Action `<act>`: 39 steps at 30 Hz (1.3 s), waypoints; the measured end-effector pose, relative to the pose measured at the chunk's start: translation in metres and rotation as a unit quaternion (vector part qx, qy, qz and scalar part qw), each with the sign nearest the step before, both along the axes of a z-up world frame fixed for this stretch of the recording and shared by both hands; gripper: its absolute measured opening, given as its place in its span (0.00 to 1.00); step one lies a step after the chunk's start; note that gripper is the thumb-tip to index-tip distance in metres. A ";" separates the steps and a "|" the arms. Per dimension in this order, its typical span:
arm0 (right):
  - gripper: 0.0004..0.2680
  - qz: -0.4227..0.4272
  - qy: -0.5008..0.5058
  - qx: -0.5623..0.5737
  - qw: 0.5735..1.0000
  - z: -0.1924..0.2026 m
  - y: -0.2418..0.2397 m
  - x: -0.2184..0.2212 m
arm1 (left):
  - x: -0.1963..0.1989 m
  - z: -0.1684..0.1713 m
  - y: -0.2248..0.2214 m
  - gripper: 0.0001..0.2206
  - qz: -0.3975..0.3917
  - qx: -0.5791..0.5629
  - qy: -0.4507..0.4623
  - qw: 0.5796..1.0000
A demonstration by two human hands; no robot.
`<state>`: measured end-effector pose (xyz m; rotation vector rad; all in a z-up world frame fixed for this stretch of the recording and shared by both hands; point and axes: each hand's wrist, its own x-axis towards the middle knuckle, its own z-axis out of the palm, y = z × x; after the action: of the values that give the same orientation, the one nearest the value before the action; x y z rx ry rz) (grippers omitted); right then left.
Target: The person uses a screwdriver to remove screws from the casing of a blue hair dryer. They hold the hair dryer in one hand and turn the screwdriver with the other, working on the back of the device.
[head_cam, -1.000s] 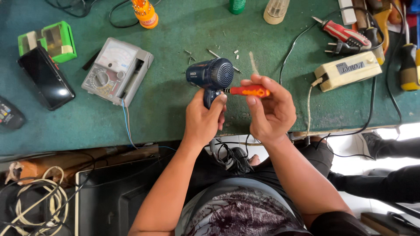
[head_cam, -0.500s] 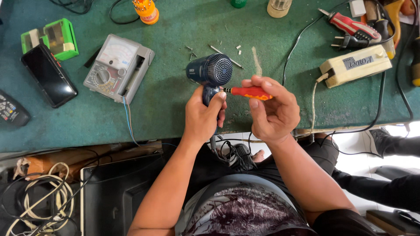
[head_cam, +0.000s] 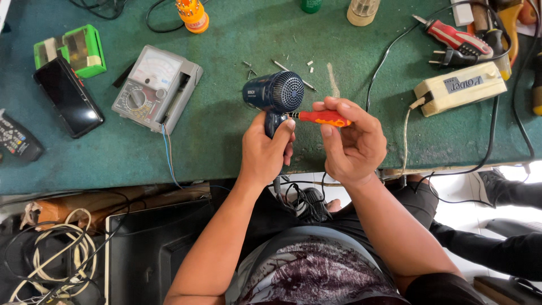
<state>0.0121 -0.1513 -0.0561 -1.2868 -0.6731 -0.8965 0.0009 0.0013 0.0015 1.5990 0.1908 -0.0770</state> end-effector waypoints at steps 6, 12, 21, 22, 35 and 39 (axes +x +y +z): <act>0.12 0.001 0.005 -0.002 1.000 0.000 0.002 -0.001 | 0.001 -0.007 0.000 0.08 0.003 0.005 0.005 1.000; 0.16 -0.027 0.001 -0.030 0.999 0.011 -0.003 -0.001 | -0.008 0.012 -0.008 0.09 0.027 0.080 0.009 0.996; 0.11 -0.129 0.014 -0.054 0.990 -0.006 -0.002 -0.009 | -0.008 0.003 0.007 0.17 -0.054 0.205 0.007 0.977; 0.11 -0.129 0.010 -0.053 0.990 -0.014 -0.003 -0.005 | -0.008 0.001 0.006 0.17 -0.052 0.206 0.004 0.977; 0.15 -0.132 0.006 -0.037 0.991 -0.014 -0.007 -0.003 | -0.009 0.000 0.001 0.15 -0.043 0.178 -0.012 0.983; 0.14 -0.085 0.040 0.067 0.993 -0.019 0.004 -0.004 | -0.012 0.002 0.001 0.15 -0.036 0.190 -0.010 0.981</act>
<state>0.0078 -0.1474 -0.0753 -1.2658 -0.4369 -1.0053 -0.0113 0.0023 0.0039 1.9871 0.1377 -0.0841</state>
